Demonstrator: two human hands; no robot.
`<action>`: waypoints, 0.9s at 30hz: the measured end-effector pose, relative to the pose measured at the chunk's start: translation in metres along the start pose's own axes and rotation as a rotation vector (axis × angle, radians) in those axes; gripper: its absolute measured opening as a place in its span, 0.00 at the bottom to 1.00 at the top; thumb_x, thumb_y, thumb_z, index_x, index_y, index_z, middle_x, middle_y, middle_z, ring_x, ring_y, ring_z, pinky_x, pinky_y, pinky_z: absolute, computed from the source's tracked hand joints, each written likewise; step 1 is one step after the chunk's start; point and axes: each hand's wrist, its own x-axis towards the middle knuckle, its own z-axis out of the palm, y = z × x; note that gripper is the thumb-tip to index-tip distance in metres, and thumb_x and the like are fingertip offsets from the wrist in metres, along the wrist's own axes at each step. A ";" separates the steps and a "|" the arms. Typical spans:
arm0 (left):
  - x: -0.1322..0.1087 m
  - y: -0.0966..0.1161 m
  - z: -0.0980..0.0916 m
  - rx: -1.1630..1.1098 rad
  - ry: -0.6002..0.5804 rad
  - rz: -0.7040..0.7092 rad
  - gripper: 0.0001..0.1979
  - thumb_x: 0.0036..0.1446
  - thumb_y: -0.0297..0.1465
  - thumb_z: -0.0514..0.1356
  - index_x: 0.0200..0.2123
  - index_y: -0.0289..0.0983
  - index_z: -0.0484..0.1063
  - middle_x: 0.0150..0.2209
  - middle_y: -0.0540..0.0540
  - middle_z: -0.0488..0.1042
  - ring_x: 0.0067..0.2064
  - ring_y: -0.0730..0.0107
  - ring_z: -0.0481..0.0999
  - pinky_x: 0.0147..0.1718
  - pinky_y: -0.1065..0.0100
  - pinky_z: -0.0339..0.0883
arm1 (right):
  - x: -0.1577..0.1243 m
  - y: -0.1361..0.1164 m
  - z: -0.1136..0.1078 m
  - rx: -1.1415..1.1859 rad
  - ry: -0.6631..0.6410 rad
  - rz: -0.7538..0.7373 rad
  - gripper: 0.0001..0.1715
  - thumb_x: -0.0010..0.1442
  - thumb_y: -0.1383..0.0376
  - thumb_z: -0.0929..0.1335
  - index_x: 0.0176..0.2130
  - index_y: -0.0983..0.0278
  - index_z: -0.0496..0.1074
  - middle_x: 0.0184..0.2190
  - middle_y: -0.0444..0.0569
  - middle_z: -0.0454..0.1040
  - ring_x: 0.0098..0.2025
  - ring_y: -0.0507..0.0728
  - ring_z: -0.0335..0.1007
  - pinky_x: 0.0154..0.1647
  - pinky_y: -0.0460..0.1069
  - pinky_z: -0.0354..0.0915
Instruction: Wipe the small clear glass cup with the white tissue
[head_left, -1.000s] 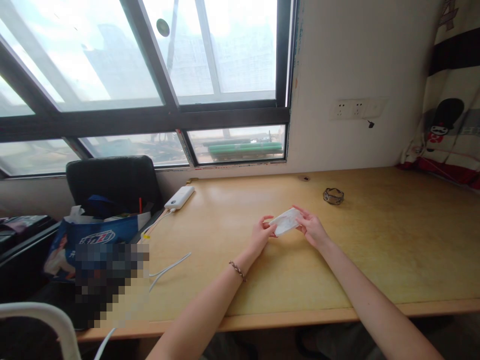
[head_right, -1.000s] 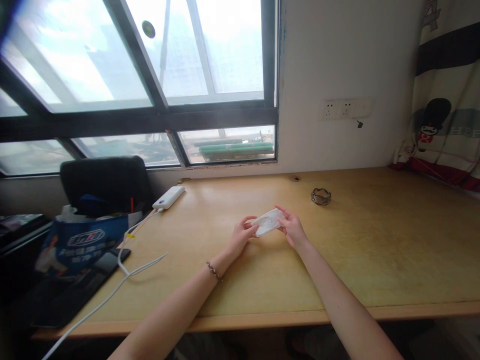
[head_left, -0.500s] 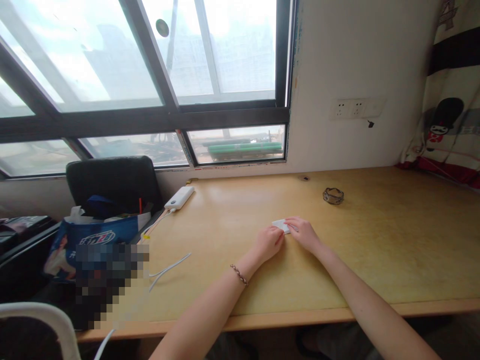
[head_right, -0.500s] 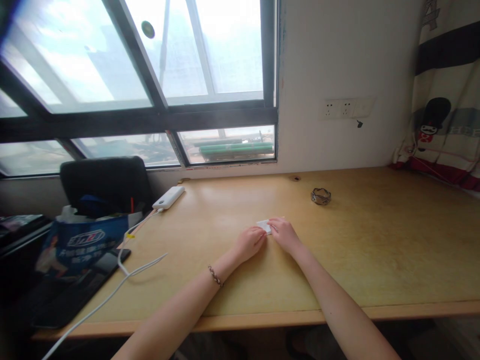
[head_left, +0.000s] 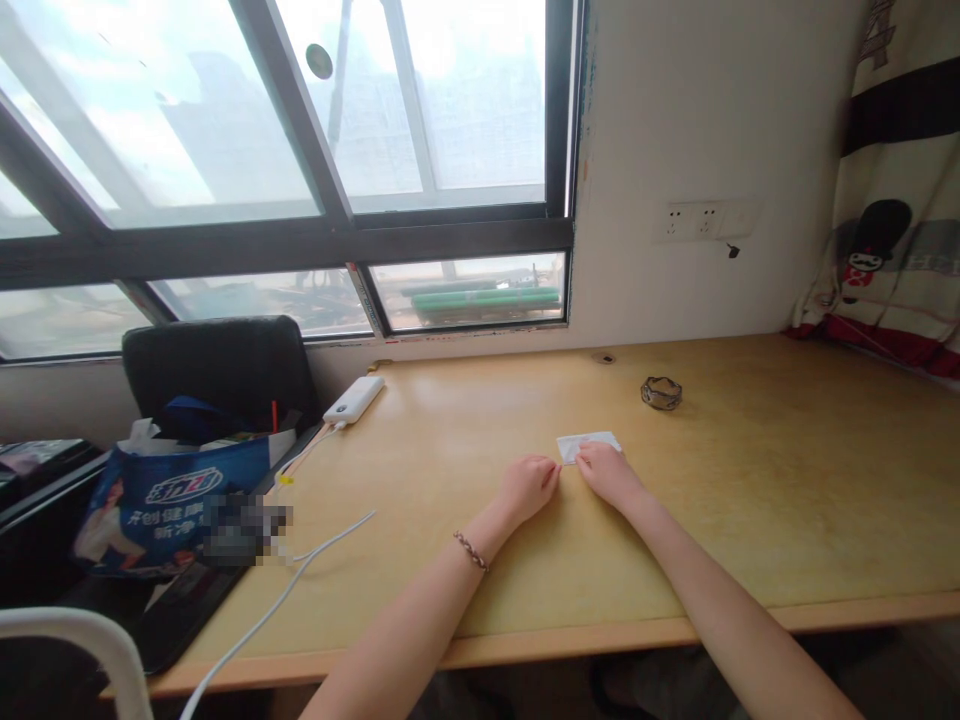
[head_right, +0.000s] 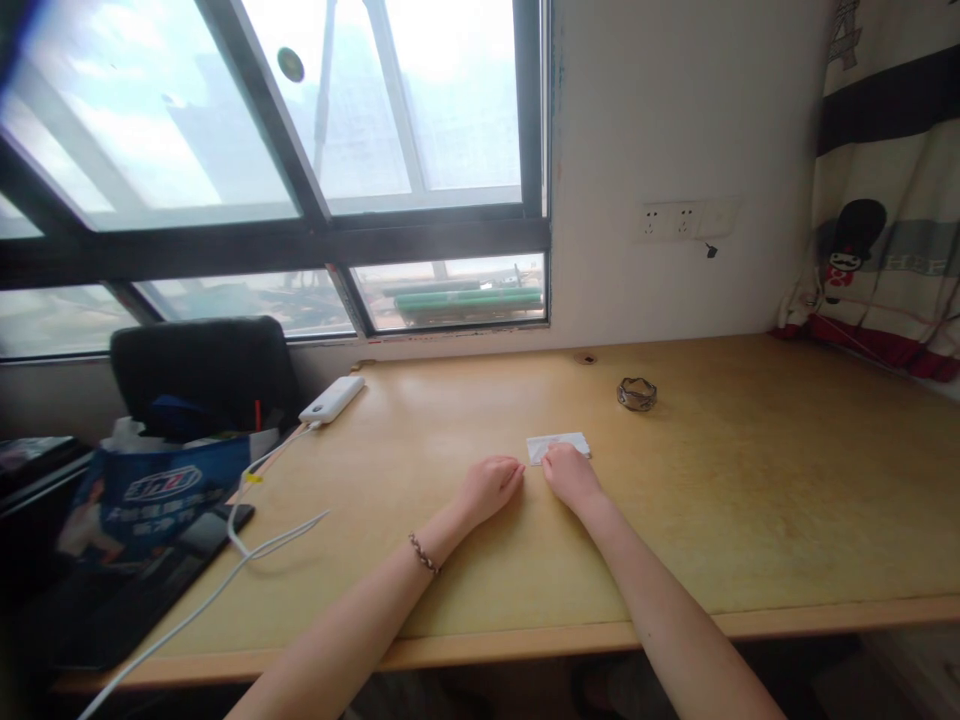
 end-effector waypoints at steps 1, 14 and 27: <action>0.000 0.000 0.000 0.001 -0.002 -0.004 0.18 0.58 0.33 0.42 0.21 0.36 0.64 0.24 0.47 0.69 0.27 0.74 0.67 0.27 0.74 0.55 | 0.001 0.004 -0.001 -0.023 0.003 0.034 0.17 0.56 0.66 0.58 0.30 0.68 0.73 0.33 0.55 0.73 0.38 0.54 0.67 0.39 0.45 0.56; 0.000 -0.003 0.002 -0.039 -0.003 -0.031 0.17 0.58 0.33 0.43 0.21 0.36 0.62 0.23 0.48 0.68 0.26 0.75 0.65 0.28 0.74 0.55 | -0.034 0.112 -0.035 -0.120 0.156 0.392 0.21 0.53 0.63 0.57 0.22 0.66 0.73 0.23 0.54 0.73 0.26 0.54 0.63 0.25 0.46 0.51; 0.000 0.001 0.000 -0.059 0.007 -0.063 0.18 0.58 0.34 0.43 0.21 0.36 0.64 0.22 0.48 0.67 0.25 0.75 0.65 0.27 0.73 0.55 | -0.049 0.135 -0.040 -0.047 0.241 0.477 0.20 0.50 0.61 0.58 0.24 0.65 0.74 0.22 0.53 0.73 0.23 0.55 0.62 0.23 0.46 0.53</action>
